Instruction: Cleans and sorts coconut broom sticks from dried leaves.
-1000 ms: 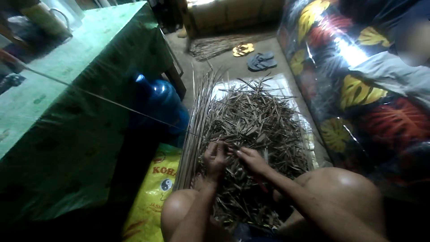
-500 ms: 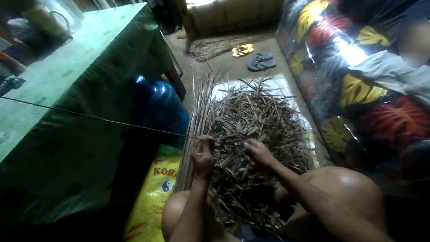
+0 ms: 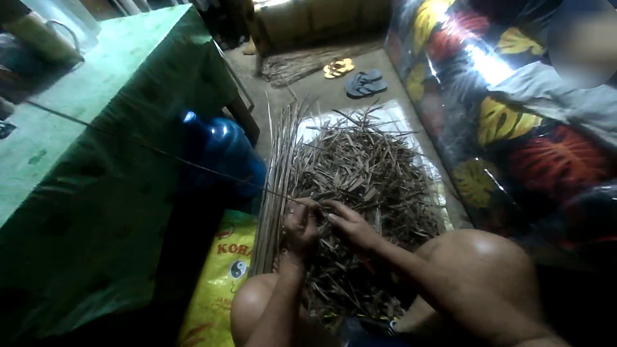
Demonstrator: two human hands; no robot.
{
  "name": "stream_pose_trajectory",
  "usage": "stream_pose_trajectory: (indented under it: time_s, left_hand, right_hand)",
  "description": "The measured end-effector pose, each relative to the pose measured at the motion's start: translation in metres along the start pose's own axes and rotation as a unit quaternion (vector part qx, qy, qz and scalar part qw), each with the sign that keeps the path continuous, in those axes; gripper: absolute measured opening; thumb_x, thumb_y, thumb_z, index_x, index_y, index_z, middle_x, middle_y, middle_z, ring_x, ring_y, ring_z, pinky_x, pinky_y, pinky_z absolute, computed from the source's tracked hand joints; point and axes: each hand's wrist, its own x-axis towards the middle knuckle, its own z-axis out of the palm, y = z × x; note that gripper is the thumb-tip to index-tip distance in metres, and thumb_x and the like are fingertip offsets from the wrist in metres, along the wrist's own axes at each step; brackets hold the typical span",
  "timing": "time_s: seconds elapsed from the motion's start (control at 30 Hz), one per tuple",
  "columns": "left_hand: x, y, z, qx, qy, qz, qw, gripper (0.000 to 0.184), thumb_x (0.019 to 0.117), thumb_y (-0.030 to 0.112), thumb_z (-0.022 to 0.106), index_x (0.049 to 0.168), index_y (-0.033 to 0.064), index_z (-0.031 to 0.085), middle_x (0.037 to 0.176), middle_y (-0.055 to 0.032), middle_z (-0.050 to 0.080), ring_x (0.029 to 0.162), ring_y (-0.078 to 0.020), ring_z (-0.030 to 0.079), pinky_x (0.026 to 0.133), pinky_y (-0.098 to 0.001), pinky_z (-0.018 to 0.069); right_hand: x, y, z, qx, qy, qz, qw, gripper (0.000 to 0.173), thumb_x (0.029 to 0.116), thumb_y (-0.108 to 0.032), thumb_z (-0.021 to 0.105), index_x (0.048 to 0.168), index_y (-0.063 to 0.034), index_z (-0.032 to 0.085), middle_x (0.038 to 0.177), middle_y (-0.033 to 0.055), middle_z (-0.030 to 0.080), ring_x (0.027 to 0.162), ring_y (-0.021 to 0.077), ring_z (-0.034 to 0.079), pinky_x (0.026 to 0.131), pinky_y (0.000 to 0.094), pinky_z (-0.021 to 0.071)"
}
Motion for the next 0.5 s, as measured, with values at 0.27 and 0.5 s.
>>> stream_pose_trajectory:
  time_s: [0.27, 0.5]
  left_hand:
    - [0.000, 0.003, -0.008, -0.039, 0.026, 0.022, 0.999, 0.024, 0.1054, 0.006, 0.048, 0.092, -0.0010, 0.067, 0.090, 0.0010, 0.068, 0.074, -0.0038, 0.066, 0.069, -0.0235, 0.0598]
    - [0.014, 0.013, -0.021, -0.043, 0.089, 0.021, 0.995, 0.026, 0.1082, 0.009, 0.044, 0.096, 0.0097, 0.067, 0.088, 0.0074, 0.068, 0.071, -0.0029, 0.064, 0.065, -0.0215, 0.0584]
  right_hand:
    - [0.014, 0.023, -0.019, -0.097, 0.034, 0.113, 0.988, 0.047, 0.1108, -0.025, 0.040, 0.156, -0.0116, 0.036, 0.090, 0.0080, 0.057, 0.060, 0.0128, 0.052, 0.056, 0.0311, 0.0480]
    - [0.022, 0.042, -0.038, -0.067, 0.072, 0.188, 0.977, 0.035, 0.1123, -0.023, 0.036, 0.138, -0.0067, 0.053, 0.078, 0.0021, 0.050, 0.054, 0.0088, 0.046, 0.050, 0.0248, 0.0427]
